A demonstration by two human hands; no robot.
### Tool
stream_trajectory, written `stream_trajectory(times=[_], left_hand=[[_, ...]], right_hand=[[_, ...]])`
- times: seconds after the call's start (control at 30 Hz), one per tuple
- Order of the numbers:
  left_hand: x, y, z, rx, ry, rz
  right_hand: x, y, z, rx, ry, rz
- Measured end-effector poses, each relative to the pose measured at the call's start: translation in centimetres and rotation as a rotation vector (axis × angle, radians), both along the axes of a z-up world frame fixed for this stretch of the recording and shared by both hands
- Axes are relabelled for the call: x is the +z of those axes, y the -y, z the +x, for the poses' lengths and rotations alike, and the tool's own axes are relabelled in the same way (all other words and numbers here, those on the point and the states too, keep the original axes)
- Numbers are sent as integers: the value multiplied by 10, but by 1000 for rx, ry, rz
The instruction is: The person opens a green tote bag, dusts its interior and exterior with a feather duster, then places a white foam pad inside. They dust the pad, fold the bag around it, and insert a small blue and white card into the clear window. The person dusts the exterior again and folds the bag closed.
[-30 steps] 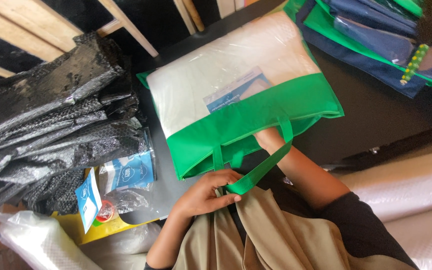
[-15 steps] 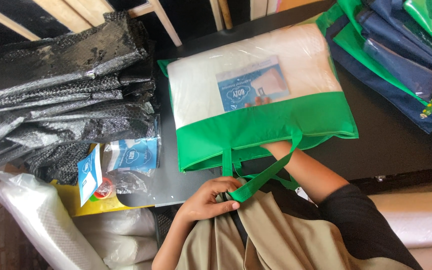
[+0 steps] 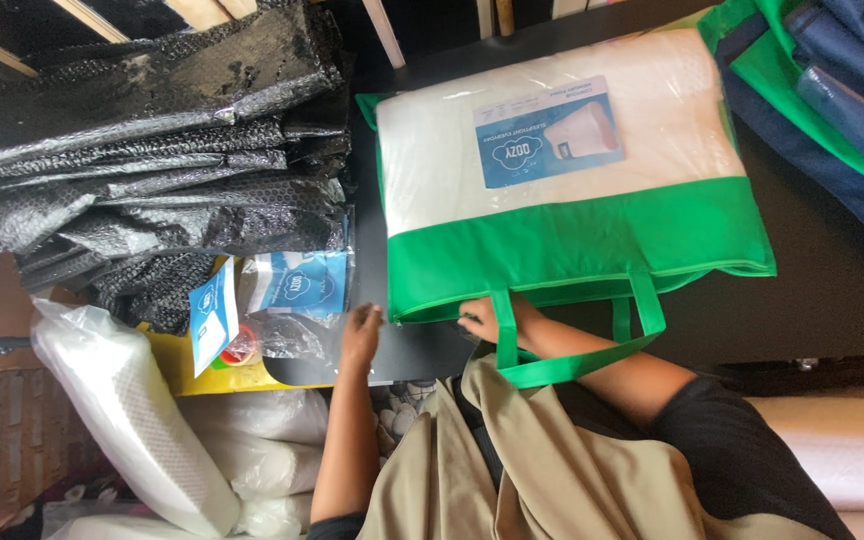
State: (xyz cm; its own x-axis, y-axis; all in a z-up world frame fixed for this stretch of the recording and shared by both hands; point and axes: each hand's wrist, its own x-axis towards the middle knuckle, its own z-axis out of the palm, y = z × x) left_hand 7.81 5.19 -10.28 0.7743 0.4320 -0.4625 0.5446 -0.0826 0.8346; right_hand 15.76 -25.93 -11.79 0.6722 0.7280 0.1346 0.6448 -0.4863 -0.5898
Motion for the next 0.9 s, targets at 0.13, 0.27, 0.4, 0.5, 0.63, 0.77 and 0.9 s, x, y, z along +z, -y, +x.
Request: stream_trajectory(times=[0.13,0.27,0.4,0.5,0.63,0.77,0.9], left_hand=[[-52,17,-3,-23,-57,-296],[-39,20,-2,-97,45,-261],[-34,12,4,-179,33,-246],[-3,11,4,-219,-11,-274],[-44,-6,7,-214,-28,-329],[-23,1,7,-261,-44,-318],[-18,4,10,-238,-52,-345]], right_hand=[[-23,-65,-16,-10,-83,-10],[21,-100,-17,-76,58,-177],[40,-118,-23,-137,235,-134],[42,-123,-28,-160,399,-89],[16,-131,-40,-223,312,-29],[10,-130,-46,-256,319,-93],[-1,-125,-54,-253,318,-116]])
